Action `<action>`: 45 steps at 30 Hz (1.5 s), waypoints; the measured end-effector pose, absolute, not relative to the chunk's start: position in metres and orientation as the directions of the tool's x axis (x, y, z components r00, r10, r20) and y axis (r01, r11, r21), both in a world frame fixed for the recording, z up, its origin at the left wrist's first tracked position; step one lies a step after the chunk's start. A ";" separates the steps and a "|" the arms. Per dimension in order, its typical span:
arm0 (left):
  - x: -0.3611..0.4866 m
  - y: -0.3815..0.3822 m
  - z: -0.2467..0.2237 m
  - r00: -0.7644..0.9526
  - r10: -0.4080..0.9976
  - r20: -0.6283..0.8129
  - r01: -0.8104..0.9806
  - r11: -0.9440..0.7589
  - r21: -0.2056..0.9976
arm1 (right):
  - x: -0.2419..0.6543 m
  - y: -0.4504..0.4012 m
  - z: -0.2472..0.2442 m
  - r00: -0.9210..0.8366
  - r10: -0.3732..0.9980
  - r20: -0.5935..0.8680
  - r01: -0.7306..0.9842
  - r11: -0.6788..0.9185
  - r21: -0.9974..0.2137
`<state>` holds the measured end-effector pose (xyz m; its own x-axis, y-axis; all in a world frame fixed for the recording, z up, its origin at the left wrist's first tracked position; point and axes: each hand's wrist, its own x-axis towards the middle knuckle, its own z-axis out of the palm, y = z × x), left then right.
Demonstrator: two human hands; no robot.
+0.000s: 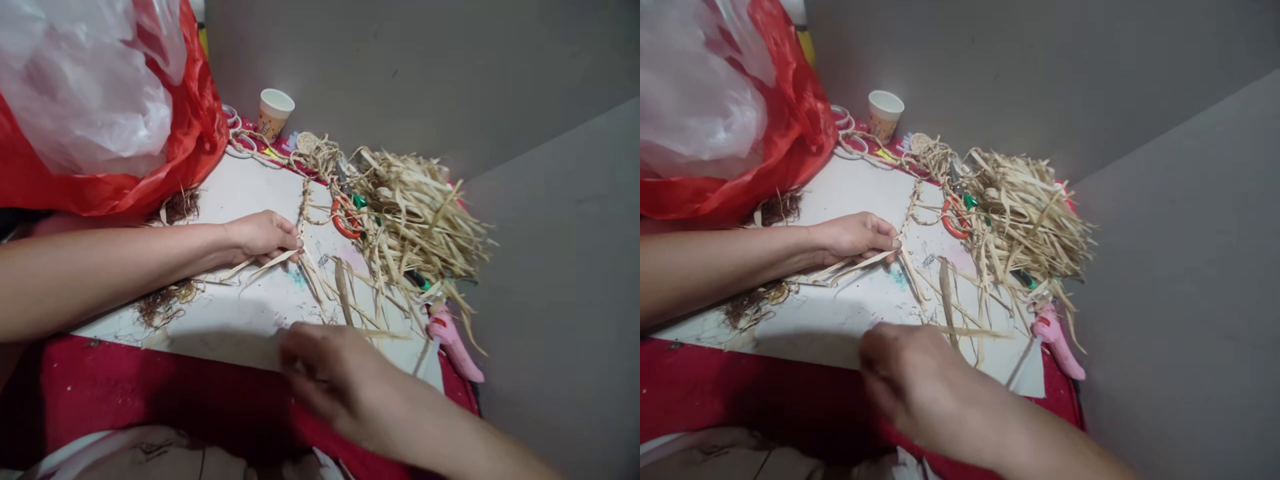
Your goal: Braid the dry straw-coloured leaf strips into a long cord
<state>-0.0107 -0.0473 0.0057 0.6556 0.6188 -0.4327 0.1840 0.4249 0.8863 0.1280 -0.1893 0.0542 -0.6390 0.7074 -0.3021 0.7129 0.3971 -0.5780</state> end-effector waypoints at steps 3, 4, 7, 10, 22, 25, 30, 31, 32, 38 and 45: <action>-0.012 -0.048 0.007 0.648 0.624 -0.437 0.179 0.433 0.884 | 0.171 -0.172 0.062 -0.361 0.919 -0.161 0.769 0.196 -0.608; -0.012 -0.048 0.008 0.647 0.625 -0.436 0.179 0.432 0.884 | 0.185 -0.165 0.060 -0.269 0.957 -0.108 0.788 0.154 -0.596; -0.013 -0.048 0.010 0.654 0.621 -0.432 0.188 0.420 0.888 | 0.217 -0.145 0.046 -0.096 0.988 -0.121 0.866 0.023 -0.500; -0.014 -0.047 0.009 0.663 0.624 -0.413 0.185 0.399 0.898 | 0.227 -0.130 0.032 -0.083 0.975 -0.206 0.860 -0.034 -0.509; -0.014 -0.045 0.008 0.665 0.618 -0.420 0.220 0.375 0.901 | 0.225 -0.104 0.043 -0.021 0.994 -0.108 0.860 -0.037 -0.509; -0.013 -0.045 0.010 0.663 0.616 -0.425 0.227 0.375 0.899 | 0.218 -0.096 0.040 -0.049 0.997 -0.065 0.839 0.006 -0.545; -0.013 -0.045 0.009 0.658 0.626 -0.419 0.230 0.363 0.903 | 0.193 -0.084 0.025 -0.156 0.980 -0.122 0.907 0.093 -0.410; -0.014 -0.044 0.009 0.663 0.625 -0.412 0.228 0.355 0.907 | 0.190 -0.083 0.022 -0.152 0.981 -0.117 0.923 0.099 -0.371; -0.014 -0.044 0.008 0.668 0.625 -0.404 0.227 0.346 0.910 | 0.187 -0.082 0.019 -0.151 0.983 -0.108 0.931 0.105 -0.348; -0.013 -0.044 0.009 0.657 0.635 -0.406 0.229 0.344 0.910 | 0.200 -0.081 0.018 -0.114 0.977 -0.180 0.698 -0.051 -0.714; -0.013 -0.045 0.009 0.659 0.641 -0.395 0.244 0.315 0.917 | 0.210 -0.094 0.032 -0.032 0.936 -0.351 0.287 -0.328 -0.900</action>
<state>-0.0127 -0.0455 0.0092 0.6585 0.6405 -0.3951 0.2437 0.3152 0.9172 0.2097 -0.0941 0.0318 -0.0321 0.9358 -0.3510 0.2873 -0.3277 -0.9001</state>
